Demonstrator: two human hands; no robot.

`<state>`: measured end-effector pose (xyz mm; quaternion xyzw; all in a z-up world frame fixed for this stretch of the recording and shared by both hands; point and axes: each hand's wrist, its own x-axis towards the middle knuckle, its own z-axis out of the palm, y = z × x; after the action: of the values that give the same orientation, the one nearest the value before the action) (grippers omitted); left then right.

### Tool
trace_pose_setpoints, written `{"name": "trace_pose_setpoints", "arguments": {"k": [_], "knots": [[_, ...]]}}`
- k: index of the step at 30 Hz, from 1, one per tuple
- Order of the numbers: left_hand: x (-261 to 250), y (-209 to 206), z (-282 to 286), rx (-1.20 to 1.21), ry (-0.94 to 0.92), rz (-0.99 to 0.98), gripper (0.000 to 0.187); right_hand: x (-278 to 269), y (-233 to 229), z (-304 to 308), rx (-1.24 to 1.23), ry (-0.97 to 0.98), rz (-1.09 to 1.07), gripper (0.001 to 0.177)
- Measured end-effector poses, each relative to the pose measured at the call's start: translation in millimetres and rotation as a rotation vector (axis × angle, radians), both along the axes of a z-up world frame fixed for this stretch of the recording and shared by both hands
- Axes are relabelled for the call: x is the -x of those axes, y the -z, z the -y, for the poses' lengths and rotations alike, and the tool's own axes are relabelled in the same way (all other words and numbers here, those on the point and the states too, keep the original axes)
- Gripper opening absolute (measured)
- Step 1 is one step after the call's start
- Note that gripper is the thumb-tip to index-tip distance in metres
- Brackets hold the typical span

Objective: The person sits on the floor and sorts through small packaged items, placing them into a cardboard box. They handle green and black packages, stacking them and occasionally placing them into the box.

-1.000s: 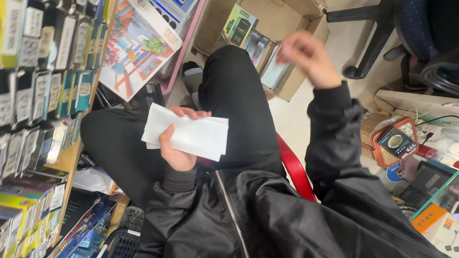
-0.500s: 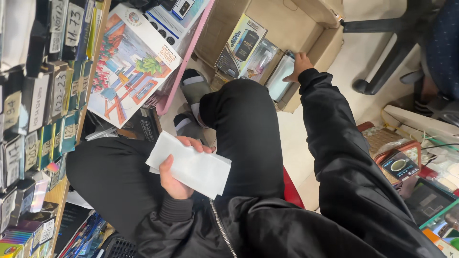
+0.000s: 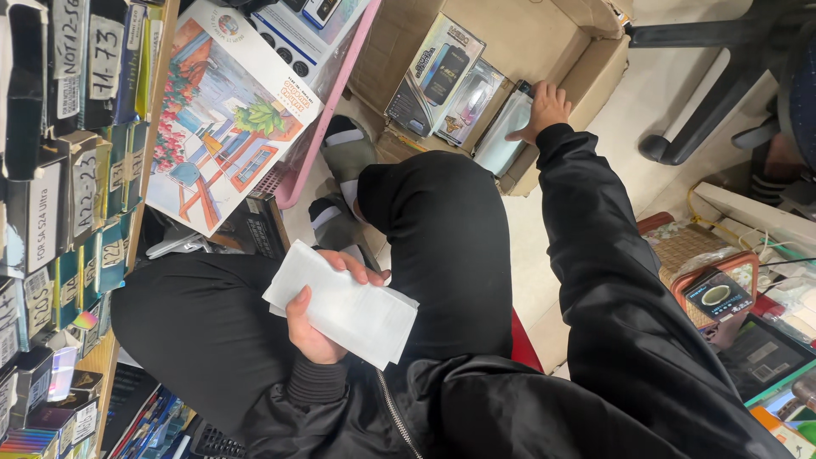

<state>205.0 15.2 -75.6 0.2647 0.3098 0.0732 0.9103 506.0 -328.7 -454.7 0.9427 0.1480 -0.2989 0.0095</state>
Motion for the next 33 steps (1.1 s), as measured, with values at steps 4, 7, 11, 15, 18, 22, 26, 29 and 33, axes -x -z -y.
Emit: {"name": "trace_pose_setpoints", "arguments": {"k": [4, 7, 11, 15, 18, 22, 26, 29, 33], "knots": [[8, 13, -1, 0.010, -0.003, 0.026, 0.040, -5, 1, -4, 0.084, 0.013, -0.070, 0.120], [24, 39, 1, -0.064, 0.004, 0.099, 0.048, -5, -18, -13, 0.047, 0.016, -0.175, 0.104], [25, 42, 1, -0.046, 0.010, 0.117, 0.049, -2, -11, -7, 0.022, 0.062, -0.246, 0.107], [24, 41, 0, -0.022, 0.012, 0.122, 0.048, -5, -4, -4, 0.052, 0.011, -0.303, 0.117], [20, 34, 1, -0.032, -0.004, 0.092, 0.047, -15, 6, 14, -0.023, 0.037, -0.312, 0.089], [18, 28, 1, -0.053, -0.006, 0.087, 0.048, 0, -27, 16, -0.059, 0.041, -0.310, 0.086], [20, 21, 1, -0.026, -0.015, 0.113, 0.047, 18, -101, 8, -0.336, 0.220, -0.135, 0.063], [21, 14, 2, -0.019, -0.028, 0.144, 0.046, 25, -139, 19, -0.625, 0.495, -0.023, 0.056], [23, 9, 7, 0.008, -0.037, 0.223, 0.045, 45, -252, -3, -1.222, 0.983, -0.027, 0.042]]}}
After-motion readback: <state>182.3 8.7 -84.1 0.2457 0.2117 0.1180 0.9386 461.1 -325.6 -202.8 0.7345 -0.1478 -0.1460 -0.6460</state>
